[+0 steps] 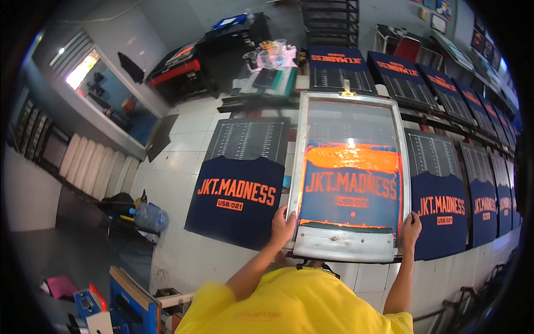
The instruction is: The person spreads orange ink from a container onto a silkscreen using a spatula and then uses a squeegee to press the ink across the screen multiple times to print designs onto several navy t-shirts.
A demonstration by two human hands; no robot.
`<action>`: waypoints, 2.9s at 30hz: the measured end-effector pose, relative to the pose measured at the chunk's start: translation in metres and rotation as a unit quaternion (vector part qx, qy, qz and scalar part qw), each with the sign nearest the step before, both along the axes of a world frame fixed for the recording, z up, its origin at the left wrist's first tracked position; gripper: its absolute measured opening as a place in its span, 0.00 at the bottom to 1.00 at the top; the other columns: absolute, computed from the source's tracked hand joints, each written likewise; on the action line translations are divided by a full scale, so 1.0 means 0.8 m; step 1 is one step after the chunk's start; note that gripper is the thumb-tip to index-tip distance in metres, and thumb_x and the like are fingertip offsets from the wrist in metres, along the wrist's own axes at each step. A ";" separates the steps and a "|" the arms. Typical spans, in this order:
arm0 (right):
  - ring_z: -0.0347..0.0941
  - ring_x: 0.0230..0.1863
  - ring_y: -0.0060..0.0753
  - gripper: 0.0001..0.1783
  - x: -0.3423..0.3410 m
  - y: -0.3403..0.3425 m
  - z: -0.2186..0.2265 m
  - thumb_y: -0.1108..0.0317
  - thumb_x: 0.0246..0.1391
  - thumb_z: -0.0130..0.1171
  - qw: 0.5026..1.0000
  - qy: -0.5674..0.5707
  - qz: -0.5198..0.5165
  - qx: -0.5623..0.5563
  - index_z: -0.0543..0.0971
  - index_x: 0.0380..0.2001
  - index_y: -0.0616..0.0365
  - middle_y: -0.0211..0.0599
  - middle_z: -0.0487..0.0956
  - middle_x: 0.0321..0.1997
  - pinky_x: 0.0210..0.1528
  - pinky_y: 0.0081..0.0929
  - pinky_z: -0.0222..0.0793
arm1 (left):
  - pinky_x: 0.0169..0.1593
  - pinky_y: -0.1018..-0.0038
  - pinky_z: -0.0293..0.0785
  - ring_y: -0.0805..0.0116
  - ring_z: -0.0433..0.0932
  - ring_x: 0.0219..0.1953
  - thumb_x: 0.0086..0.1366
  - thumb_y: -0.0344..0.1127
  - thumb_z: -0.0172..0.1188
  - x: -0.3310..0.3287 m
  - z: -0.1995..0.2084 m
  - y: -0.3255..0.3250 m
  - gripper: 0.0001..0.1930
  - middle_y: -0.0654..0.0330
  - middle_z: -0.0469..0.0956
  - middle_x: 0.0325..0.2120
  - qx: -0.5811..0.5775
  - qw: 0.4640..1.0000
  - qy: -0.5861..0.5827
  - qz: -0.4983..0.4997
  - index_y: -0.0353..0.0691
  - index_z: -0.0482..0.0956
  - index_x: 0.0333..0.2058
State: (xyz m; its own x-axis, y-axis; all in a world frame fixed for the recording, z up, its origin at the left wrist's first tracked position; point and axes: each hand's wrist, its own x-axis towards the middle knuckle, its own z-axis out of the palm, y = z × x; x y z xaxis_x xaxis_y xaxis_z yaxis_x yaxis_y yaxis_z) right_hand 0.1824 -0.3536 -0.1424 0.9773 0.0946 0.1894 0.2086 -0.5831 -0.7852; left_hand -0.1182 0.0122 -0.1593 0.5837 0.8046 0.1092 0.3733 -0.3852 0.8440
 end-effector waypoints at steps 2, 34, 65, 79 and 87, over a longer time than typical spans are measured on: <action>0.79 0.40 0.35 0.16 0.004 -0.008 -0.007 0.72 0.59 0.50 1.000 -0.005 0.014 0.016 0.79 0.45 0.71 0.49 0.83 0.38 0.45 0.31 0.73 | 0.49 0.69 0.75 0.62 0.81 0.44 0.63 0.34 0.61 0.005 -0.008 -0.004 0.21 0.47 0.80 0.43 -0.017 0.999 -0.037 0.029 0.26 0.72 0.51; 0.77 0.37 0.24 0.15 -0.306 0.244 0.057 0.75 0.60 0.52 0.986 0.052 0.006 0.158 0.79 0.46 0.74 0.40 0.83 0.37 0.43 0.22 0.72 | 0.39 0.78 0.75 0.75 0.78 0.35 0.68 0.31 0.56 -0.293 0.080 0.259 0.15 0.57 0.80 0.39 -0.066 0.987 -0.135 0.064 0.31 0.79 0.50; 0.77 0.33 0.21 0.13 -0.405 0.377 0.012 0.76 0.56 0.54 0.982 0.109 0.004 0.155 0.82 0.41 0.72 0.38 0.84 0.33 0.39 0.21 0.72 | 0.38 0.76 0.73 0.74 0.76 0.32 0.65 0.33 0.57 -0.407 0.038 0.355 0.19 0.57 0.80 0.31 -0.110 0.982 -0.065 0.138 0.23 0.77 0.49; 0.77 0.32 0.22 0.12 -0.386 0.394 -0.003 0.77 0.55 0.55 0.991 0.073 -0.005 0.114 0.82 0.40 0.71 0.39 0.84 0.32 0.39 0.22 0.72 | 0.41 0.76 0.72 0.73 0.76 0.34 0.65 0.36 0.59 -0.390 0.068 0.371 0.21 0.57 0.81 0.33 -0.126 0.983 -0.032 0.126 0.26 0.77 0.52; 0.80 0.36 0.29 0.14 -0.386 0.395 -0.011 0.76 0.55 0.54 0.989 0.097 -0.004 0.114 0.82 0.42 0.72 0.46 0.85 0.35 0.42 0.25 0.74 | 0.46 0.76 0.73 0.71 0.79 0.41 0.65 0.33 0.57 -0.392 0.055 0.382 0.21 0.51 0.82 0.40 -0.139 0.985 -0.023 0.105 0.22 0.75 0.53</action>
State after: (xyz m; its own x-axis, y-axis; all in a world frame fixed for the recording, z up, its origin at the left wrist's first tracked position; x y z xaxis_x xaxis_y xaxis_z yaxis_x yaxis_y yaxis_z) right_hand -0.1263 -0.0372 -0.1510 0.9979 0.0636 0.0147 0.0383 -0.3872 -0.9212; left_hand -0.4322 0.3181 -0.1151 0.4017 0.9092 -0.1100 0.3795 -0.0559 0.9235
